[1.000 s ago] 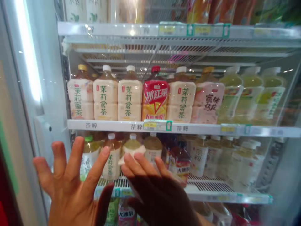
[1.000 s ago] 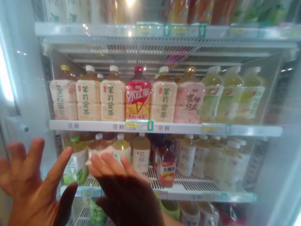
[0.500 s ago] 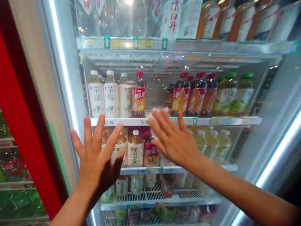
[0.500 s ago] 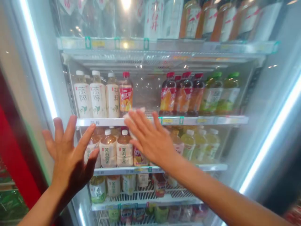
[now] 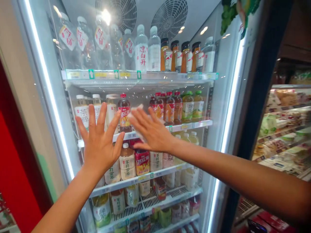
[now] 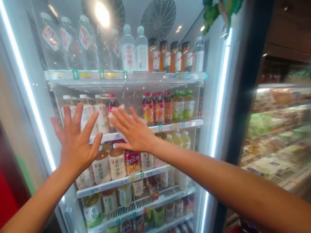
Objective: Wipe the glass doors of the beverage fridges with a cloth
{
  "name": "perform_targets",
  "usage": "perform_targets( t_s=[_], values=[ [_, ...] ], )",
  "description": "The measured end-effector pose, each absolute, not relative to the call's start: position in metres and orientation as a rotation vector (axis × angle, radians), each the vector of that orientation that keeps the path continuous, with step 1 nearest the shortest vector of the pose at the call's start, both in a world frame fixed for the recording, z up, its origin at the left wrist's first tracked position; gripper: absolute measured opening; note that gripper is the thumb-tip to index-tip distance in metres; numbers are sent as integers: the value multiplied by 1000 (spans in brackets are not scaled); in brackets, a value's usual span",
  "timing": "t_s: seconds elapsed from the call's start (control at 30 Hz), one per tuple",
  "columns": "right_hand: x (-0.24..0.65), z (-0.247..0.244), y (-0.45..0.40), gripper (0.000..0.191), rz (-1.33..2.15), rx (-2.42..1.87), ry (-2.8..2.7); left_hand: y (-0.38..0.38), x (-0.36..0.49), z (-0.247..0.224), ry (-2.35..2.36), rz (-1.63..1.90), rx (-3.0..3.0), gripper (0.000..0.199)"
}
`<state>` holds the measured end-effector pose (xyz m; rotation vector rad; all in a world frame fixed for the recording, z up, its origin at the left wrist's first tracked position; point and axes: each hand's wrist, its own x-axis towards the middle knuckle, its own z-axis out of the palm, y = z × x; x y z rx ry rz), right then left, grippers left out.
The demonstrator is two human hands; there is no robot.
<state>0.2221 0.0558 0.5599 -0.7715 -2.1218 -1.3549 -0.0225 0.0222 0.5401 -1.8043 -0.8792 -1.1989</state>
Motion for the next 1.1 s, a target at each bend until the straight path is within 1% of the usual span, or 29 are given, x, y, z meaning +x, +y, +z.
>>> perform_targets(
  t_s=[0.07, 0.1, 0.2, 0.27, 0.33, 0.43, 0.5, 0.6, 0.67, 0.73, 0.8, 0.83, 1.0, 1.03, 1.1],
  values=[
    [226, 561, 58, 97, -1427, -653, -2258, 26, -17, 544, -861, -1203, -1817, 71],
    [230, 566, 60, 95, -1431, -665, -2246, 28, -15, 547, -854, -1204, -1819, 71],
    [238, 587, 67, 96, -1323, -916, -1943, 34, -8, 553, -854, -1197, -1824, 71],
    [239, 594, 69, 100, -1287, -985, -1812, 38, -4, 556, -854, -1198, -1827, 72],
    [240, 590, 68, 102, -1366, -892, -1906, 41, 2, 558, -849, -1198, -1832, 73],
    [260, 585, 67, 97, -1503, -744, -2112, 44, 15, 561, -841, -1191, -1820, 76],
    [287, 591, 70, 94, -1469, -873, -2023, 44, 27, 563, -833, -1192, -1803, 77],
    [325, 602, 71, 93, -1298, -1149, -1733, 44, 53, 566, -815, -1194, -1814, 76],
    [340, 597, 67, 97, -1279, -1173, -1756, 45, 74, 567, -805, -1198, -1845, 75],
    [354, 586, 60, 103, -1357, -1061, -2003, 46, 98, 566, -784, -1197, -1877, 74],
    [377, 577, 56, 101, -1417, -948, -2227, 47, 122, 564, -755, -1184, -1904, 75],
    [393, 577, 57, 99, -1417, -952, -2244, 48, 133, 563, -745, -1174, -1914, 76],
    [474, 582, 73, 93, -1208, -1206, -1714, 54, 188, 557, -722, -1186, -1931, 76],
    [481, 578, 75, 93, -1179, -1199, -1673, 56, 199, 556, -723, -1186, -1938, 75],
    [489, 566, 75, 97, -1192, -1126, -1760, 59, 221, 555, -727, -1186, -1942, 71]
  ],
)
